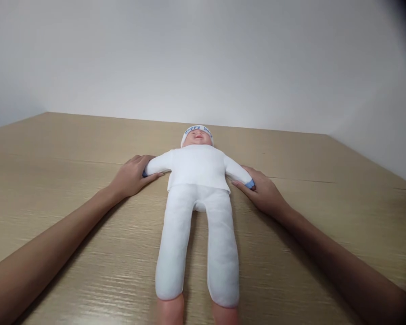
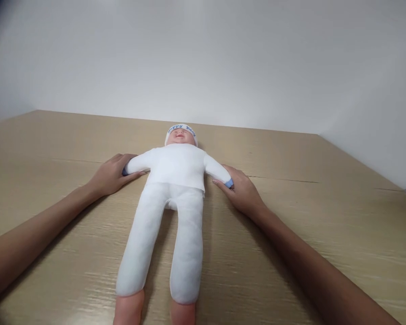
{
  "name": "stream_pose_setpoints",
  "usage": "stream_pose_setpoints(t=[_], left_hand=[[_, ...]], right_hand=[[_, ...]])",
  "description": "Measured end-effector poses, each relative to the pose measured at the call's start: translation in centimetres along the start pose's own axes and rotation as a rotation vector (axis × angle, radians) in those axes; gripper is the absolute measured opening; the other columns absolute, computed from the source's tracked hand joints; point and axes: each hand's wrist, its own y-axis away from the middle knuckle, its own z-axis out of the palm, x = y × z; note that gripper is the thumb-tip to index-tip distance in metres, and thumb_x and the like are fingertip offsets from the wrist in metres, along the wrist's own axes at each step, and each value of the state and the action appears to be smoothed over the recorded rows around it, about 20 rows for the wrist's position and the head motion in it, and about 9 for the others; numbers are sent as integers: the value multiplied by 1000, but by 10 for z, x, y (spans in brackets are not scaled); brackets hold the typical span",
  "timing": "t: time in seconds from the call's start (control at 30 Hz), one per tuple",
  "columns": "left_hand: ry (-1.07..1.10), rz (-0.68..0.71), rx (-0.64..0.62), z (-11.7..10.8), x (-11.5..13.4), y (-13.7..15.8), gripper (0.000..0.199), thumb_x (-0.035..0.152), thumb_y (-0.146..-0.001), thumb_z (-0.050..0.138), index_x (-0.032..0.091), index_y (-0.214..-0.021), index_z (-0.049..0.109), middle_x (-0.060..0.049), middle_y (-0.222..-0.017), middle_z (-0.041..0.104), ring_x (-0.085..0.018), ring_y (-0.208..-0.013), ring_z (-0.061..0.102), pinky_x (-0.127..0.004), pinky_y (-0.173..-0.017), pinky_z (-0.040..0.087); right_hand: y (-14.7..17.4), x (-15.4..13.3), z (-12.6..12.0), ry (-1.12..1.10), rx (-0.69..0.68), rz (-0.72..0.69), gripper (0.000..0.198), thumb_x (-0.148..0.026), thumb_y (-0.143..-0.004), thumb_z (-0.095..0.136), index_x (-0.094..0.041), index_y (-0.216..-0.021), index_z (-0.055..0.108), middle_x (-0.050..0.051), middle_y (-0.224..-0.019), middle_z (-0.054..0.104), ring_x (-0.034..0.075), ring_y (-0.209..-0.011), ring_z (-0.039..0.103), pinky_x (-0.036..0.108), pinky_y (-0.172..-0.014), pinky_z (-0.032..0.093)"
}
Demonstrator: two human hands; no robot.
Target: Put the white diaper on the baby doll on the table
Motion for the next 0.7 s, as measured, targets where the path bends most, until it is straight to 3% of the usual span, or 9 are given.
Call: stream_pose_setpoints(t=[0.2,0.4,0.57,0.63,0.7], left_hand=[[-2,3,15,-3,3,2,67,73,-103,54,21,-144,63,-15,-136,75,-39,-121,67,-51,-104,51],[-80,-17,149,-9,21,19,72,65,-101,60,17,-154,56,-18,-154,65,-43,-142,55,-59,-119,39],[2,-47,226,-39,84,60,62,57,-106,57,17,-155,54,-19,-162,58,-40,-146,51,-58,-123,38],[135,-22,256,-60,122,96,55,55,-108,55,20,-150,58,-17,-158,61,-37,-146,52,-57,-125,40],[317,-25,228,-77,161,151,46,53,-110,52,24,-143,63,-14,-149,69,-33,-139,59,-56,-120,46]], right_hand=[[1,-1,2,40,41,-39,51,-58,-105,59,-23,-140,70,12,-132,79,36,-115,72,46,-99,54],[13,-6,5,207,267,-92,60,-56,-101,60,-19,-148,61,19,-143,71,41,-130,63,59,-119,42],[56,-63,-8,151,315,-91,55,-48,-106,55,-19,-152,58,19,-145,68,40,-135,61,59,-118,45],[94,-99,-21,78,328,-106,52,-44,-107,55,-21,-153,57,18,-144,69,39,-136,63,60,-118,47],[151,-129,-35,20,352,-113,46,-40,-106,57,-27,-151,59,15,-145,71,37,-137,65,60,-119,49]])
